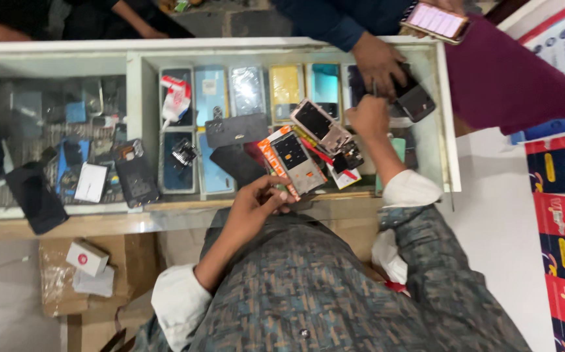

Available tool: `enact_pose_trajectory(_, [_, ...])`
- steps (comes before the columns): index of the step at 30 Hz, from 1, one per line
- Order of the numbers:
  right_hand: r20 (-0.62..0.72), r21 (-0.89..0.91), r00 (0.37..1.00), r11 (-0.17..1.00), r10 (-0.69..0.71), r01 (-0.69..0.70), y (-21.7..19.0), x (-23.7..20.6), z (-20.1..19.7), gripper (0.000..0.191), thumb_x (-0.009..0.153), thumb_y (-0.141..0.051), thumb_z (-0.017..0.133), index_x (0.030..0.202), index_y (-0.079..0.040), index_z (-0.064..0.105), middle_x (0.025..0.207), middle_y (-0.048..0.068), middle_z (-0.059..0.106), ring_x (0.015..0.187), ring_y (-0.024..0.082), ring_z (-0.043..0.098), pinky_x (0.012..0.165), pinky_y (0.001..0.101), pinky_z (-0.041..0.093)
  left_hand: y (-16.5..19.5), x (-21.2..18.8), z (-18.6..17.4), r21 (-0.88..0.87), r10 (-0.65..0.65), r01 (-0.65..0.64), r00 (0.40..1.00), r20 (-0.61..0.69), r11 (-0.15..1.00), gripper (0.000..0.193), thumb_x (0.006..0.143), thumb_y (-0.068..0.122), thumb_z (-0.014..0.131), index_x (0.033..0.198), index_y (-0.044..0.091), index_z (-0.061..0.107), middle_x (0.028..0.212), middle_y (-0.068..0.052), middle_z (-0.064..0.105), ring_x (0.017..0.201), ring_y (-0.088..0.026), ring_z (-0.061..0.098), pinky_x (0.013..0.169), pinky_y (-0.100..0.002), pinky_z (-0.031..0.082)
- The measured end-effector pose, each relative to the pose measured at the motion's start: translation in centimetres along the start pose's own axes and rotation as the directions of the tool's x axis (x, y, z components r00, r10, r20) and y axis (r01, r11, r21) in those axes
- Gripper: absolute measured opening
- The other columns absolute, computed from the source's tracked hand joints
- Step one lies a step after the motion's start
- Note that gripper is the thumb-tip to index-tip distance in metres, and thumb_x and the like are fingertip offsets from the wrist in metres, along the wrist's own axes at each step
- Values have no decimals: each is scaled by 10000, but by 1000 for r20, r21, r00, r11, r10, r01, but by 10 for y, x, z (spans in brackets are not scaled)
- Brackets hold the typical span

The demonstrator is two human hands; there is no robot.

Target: The person applies adhesive to a phone back cover, then handles a light blue smartphone, turning it over and pressing the screen. The person then picks up a black smartphone, turns it over, and uses a small metal tool to pry at the edge of the device.

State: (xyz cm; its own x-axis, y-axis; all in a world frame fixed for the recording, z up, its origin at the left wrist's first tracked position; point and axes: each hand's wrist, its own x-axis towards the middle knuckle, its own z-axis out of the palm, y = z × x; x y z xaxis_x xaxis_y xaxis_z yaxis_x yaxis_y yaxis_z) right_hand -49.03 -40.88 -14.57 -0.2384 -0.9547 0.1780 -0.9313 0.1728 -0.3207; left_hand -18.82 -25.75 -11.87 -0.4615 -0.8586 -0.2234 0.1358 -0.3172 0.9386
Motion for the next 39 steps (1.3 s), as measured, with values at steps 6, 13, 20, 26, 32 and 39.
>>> enact_pose_trajectory(6, [-156, 207, 975, 959, -161, 192, 15, 1, -1, 192, 758, -152, 803, 752, 21, 723, 717, 252, 675, 667, 376, 706, 668, 421, 580, -1, 1, -12, -24, 17, -16, 999, 29, 1000, 289, 1026, 64, 589, 1306, -5, 611, 995, -73, 741, 849, -117, 668, 759, -262, 553])
enact_pose_trajectory(13, [-103, 909, 993, 410, 53, 72, -18, -66, -46, 231, 989, 124, 677, 1182, 19, 604, 974, 77, 711, 846, 171, 732, 740, 293, 619, 0, -1, -29, -40, -18, 20, 999, 45, 999, 283, 1034, 126, 598, 1290, 7, 621, 1015, -77, 748, 869, -129, 719, 775, -267, 589])
enact_pose_trajectory(20, [183, 968, 977, 153, 106, -198, -145, -189, -50, 292, 927, 27, 712, 1208, 11, 633, 968, 52, 691, 828, 116, 677, 735, 250, 574, 13, -4, -37, 19, -122, 122, 953, 278, 992, 283, 1052, 209, 557, 1237, 9, 633, 969, -64, 749, 794, -131, 748, 664, -264, 587])
enact_pose_trajectory(26, [200, 953, 928, 158, 316, -259, -177, -259, -35, 168, 927, 4, 752, 1034, 10, 622, 913, 60, 695, 792, 102, 663, 725, 225, 536, 31, -41, -73, 381, -92, -70, 917, 389, 922, 205, 1038, 199, 585, 1101, 22, 667, 743, -79, 721, 647, -170, 729, 588, -314, 553])
enact_pose_trajectory(32, [228, 876, 782, 229, 580, -424, -202, -372, -35, 95, 939, -40, 713, 976, 12, 642, 838, 81, 702, 732, 123, 650, 681, 252, 517, 18, -98, -76, 435, 14, -335, 805, 593, 836, 152, 1031, 173, 581, 1066, 33, 626, 826, -192, 695, 778, -378, 701, 657, -446, 516])
enact_pose_trajectory(39, [132, 952, 655, 90, 744, -294, -209, -483, -68, 59, 947, -6, 671, 983, 22, 634, 832, 86, 665, 726, 153, 631, 688, 292, 510, 9, -171, -24, 358, -87, -291, 656, 750, 888, 232, 1059, 225, 534, 1009, 49, 676, 910, -159, 731, 875, -338, 719, 764, -415, 535])
